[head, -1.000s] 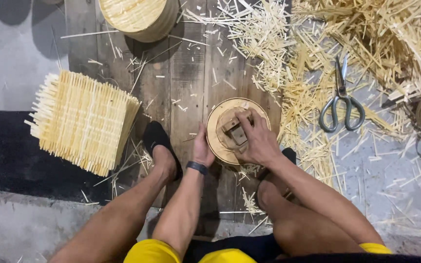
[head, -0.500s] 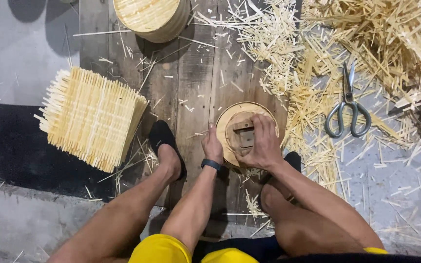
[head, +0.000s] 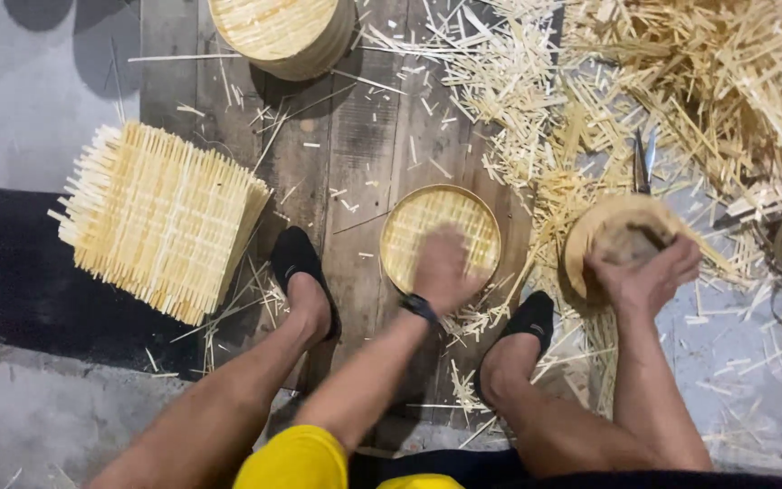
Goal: Trimming and shaping bamboo strips around a circular frame using scissors, a wooden mold, and a mallet to manufacture a bamboo container.
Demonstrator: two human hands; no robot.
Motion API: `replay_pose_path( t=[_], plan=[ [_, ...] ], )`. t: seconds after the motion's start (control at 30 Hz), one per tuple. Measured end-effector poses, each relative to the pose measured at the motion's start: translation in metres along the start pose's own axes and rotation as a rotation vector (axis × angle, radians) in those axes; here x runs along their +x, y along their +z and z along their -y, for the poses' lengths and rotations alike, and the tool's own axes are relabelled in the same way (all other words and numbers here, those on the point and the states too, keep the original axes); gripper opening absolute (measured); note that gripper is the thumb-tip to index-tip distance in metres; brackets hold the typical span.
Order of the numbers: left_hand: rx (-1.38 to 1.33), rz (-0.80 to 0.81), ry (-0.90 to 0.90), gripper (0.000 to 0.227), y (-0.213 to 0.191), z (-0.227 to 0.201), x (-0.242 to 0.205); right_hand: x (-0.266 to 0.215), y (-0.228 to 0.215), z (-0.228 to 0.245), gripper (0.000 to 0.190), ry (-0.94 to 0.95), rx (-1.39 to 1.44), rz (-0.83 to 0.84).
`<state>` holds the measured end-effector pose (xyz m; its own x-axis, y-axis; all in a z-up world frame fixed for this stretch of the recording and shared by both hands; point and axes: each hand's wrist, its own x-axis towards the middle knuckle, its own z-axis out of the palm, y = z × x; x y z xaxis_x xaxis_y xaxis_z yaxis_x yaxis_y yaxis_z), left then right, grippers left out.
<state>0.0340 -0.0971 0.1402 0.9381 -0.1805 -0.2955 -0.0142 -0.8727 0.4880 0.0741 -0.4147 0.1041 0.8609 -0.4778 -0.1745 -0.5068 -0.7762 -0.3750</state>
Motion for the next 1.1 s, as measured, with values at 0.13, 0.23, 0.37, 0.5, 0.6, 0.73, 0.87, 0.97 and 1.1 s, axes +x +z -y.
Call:
replay_pose_path(
  t=[0.13, 0.23, 0.37, 0.5, 0.6, 0.73, 0.87, 0.97, 1.1],
  plan=[
    [-0.026, -0.299, 0.094, 0.076, 0.087, -0.004, -0.017, -0.015, 0.037, -0.052, 0.136, -0.267, -0.313, -0.154],
    [-0.041, -0.313, 0.101, 0.054, 0.094, 0.023, -0.028, -0.030, 0.031, -0.057, 0.119, -0.257, -0.125, -0.099],
    [0.069, -0.393, 0.249, 0.043, 0.053, 0.095, -0.011, -0.021, 0.042, -0.063, 0.121, -0.316, -0.233, -0.154],
    [0.395, -0.287, 0.222, 0.012, -0.094, 0.110, 0.030, -0.022, 0.050, -0.074, 0.119, -0.312, -0.235, -0.199],
    [0.388, -0.712, 0.294, 0.041, -0.120, 0.197, 0.099, -0.024, 0.043, -0.072, 0.121, -0.353, -0.263, -0.177],
    [0.353, -0.663, 0.116, 0.053, -0.182, 0.241, 0.155, -0.027, 0.029, -0.067, 0.121, -0.455, -0.223, -0.152],
    [0.279, -0.662, 0.031, 0.054, -0.185, 0.282, 0.195, -0.025, 0.022, -0.062, 0.113, -0.355, -0.116, -0.060],
    [0.223, -0.651, -0.022, 0.051, -0.185, 0.287, 0.203, -0.019, 0.026, -0.066, 0.116, -0.322, -0.140, -0.045],
    [0.170, -0.619, -0.053, 0.046, -0.188, 0.275, 0.195, -0.019, 0.030, -0.072, 0.118, -0.302, -0.140, -0.024]
  ],
)
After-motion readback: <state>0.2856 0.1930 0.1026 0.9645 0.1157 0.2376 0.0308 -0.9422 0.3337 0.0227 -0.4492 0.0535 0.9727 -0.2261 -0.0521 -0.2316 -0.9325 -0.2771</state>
